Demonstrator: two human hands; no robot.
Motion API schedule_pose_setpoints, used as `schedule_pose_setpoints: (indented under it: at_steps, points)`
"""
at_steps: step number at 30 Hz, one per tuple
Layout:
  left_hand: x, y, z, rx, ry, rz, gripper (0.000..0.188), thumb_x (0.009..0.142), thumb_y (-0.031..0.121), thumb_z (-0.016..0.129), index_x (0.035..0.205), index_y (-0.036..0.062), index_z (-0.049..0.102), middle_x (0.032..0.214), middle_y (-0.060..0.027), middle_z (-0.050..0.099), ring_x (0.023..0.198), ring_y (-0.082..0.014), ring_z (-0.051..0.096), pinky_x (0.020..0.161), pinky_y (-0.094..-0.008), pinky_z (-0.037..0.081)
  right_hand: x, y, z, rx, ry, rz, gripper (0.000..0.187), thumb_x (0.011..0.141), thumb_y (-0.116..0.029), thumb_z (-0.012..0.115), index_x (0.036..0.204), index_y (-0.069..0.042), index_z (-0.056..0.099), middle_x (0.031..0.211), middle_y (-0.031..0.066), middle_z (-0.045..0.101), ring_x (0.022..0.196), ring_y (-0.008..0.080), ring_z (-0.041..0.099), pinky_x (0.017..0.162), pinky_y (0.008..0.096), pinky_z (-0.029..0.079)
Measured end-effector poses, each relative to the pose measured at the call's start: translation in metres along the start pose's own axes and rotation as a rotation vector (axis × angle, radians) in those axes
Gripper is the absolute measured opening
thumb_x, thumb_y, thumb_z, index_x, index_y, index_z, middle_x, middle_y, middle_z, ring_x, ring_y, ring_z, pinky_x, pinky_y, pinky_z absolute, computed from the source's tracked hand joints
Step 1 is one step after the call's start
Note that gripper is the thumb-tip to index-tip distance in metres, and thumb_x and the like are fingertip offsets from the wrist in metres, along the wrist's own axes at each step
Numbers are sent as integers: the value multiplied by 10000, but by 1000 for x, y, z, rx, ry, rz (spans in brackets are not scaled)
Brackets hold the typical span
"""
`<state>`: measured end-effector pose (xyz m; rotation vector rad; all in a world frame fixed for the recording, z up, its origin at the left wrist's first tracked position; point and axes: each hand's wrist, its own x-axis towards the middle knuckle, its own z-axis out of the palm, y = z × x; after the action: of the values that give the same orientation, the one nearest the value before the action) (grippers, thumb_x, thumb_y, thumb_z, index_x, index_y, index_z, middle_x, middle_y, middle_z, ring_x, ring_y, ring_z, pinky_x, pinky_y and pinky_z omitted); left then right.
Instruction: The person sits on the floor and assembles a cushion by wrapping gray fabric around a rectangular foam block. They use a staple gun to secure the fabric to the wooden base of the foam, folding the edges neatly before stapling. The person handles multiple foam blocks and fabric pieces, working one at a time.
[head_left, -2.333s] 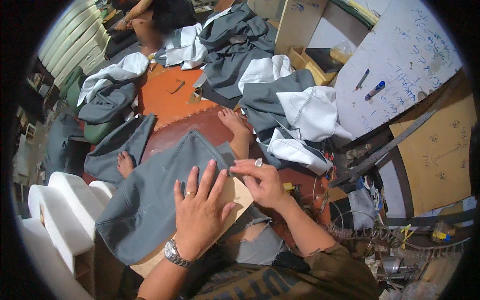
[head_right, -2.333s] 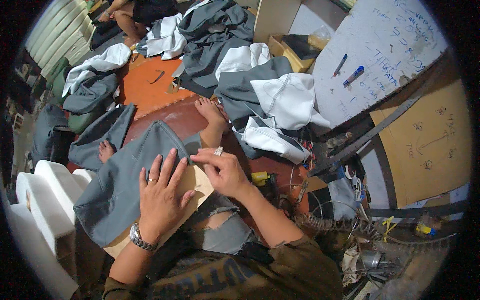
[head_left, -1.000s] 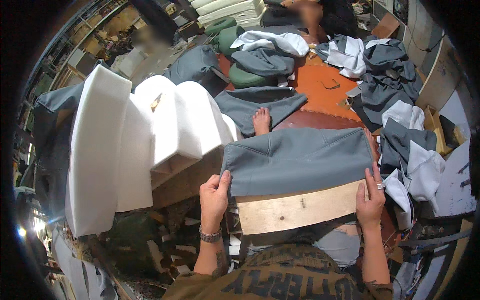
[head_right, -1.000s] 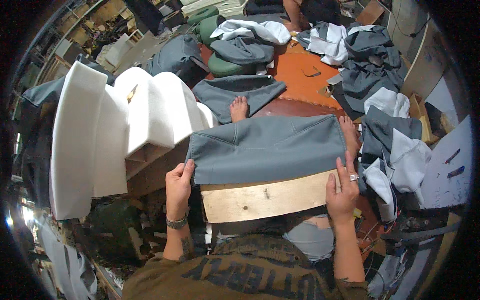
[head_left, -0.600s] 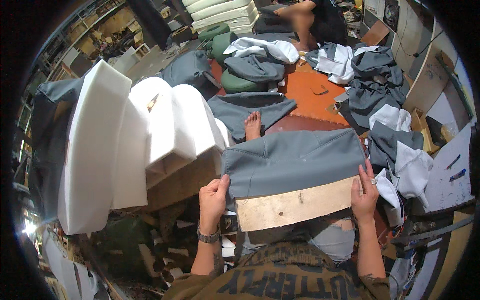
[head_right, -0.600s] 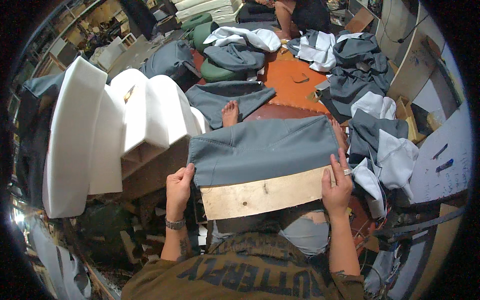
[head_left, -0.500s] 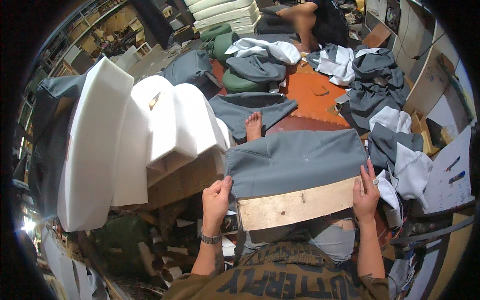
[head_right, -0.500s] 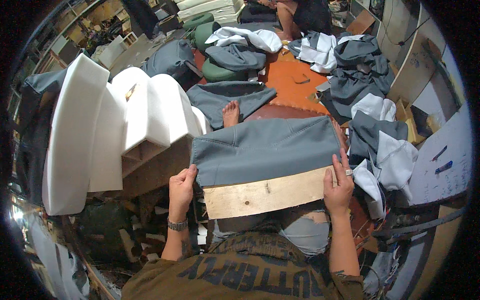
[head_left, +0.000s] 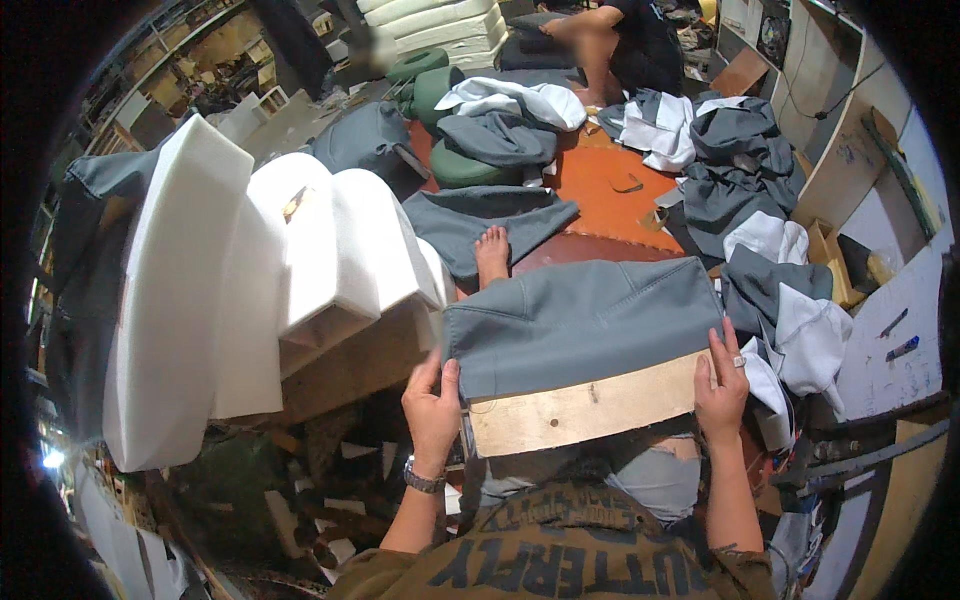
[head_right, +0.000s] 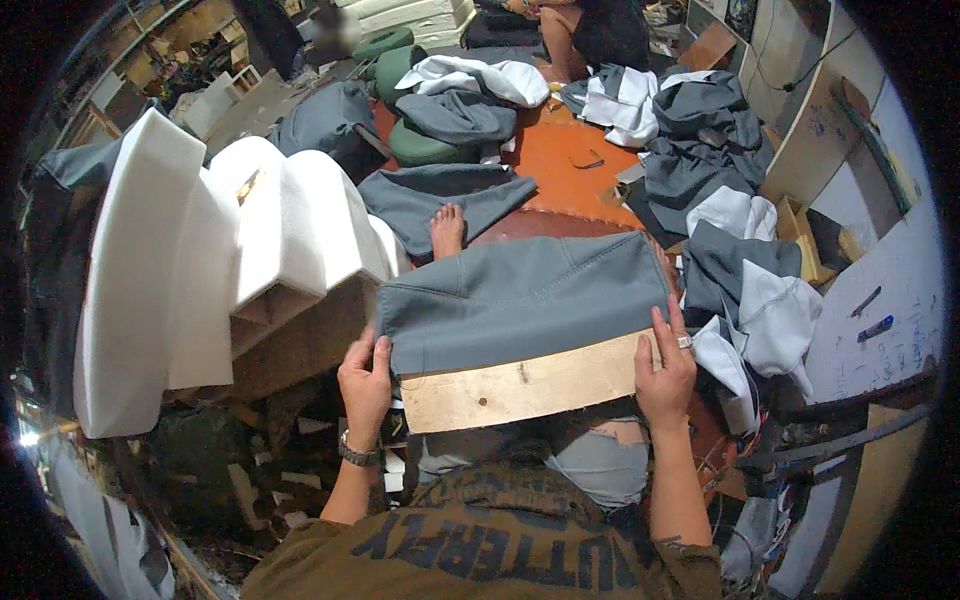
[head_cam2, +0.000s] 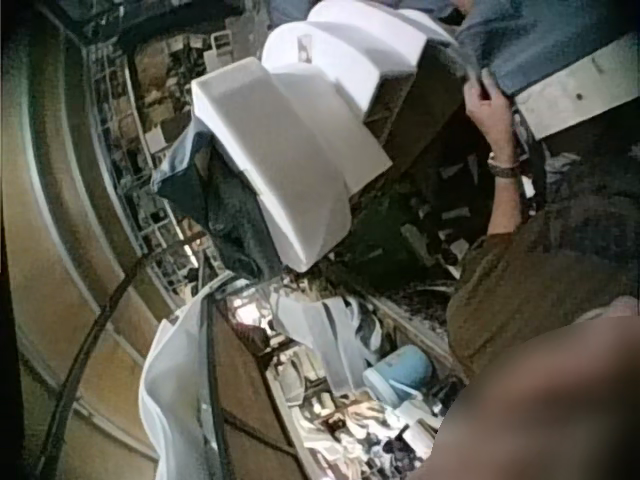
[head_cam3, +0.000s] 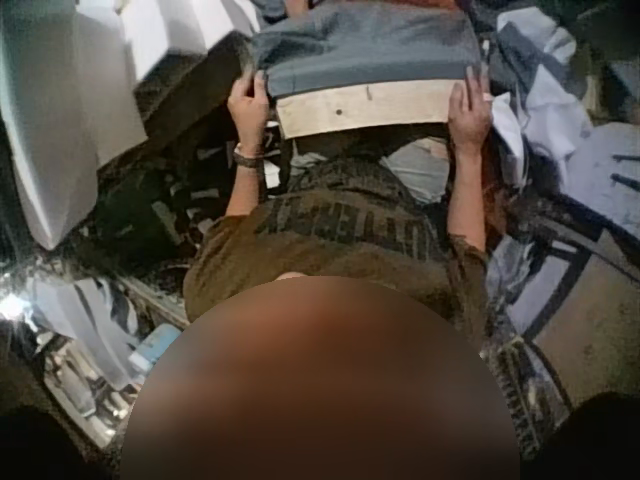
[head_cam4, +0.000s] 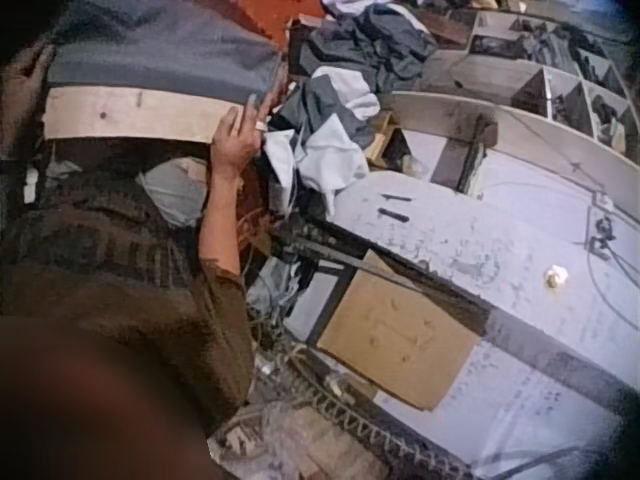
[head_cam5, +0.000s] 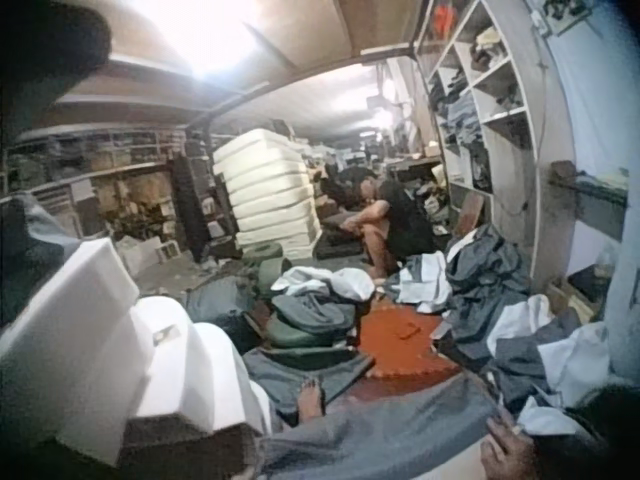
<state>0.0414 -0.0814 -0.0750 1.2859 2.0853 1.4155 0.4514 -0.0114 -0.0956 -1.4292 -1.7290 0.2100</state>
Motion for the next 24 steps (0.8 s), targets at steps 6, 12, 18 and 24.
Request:
schedule_pose_setpoints:
  at_steps: [6,12,18,24]
  points:
    - [-2,7,-14,396,-118,676,482,989,127,707,1465,63,674,1608,-153,554,1548,-430,411,1244,-513,354,3,-3,1,-30,-6,5,417,977,-83,676,1382,12,703,1586,242,573,1387,434,617,1150,465,489]
    - [-24,3,-26,400,-481,348,719,1048,350,590,1671,49,395,1737,-163,387,1653,-436,223,1300,-623,191,5,-22,-9,-376,-118,-3,451,975,-199,718,1404,-62,708,1578,194,593,1253,413,665,1056,485,543]
    - [-14,43,-38,571,-616,171,812,993,291,738,1662,7,377,1725,-214,387,1618,-525,232,1307,-588,227,0,-26,-8,-379,-150,-34,673,987,-353,712,1568,-61,537,1689,206,438,1154,447,646,1014,521,554]
    - [25,157,57,408,-560,754,651,1006,281,730,1550,-9,519,1623,-233,511,1534,-498,409,1246,-591,345,-6,-23,5,-311,-150,18,682,985,-419,720,1542,-57,565,1663,226,457,1152,444,654,978,515,578]
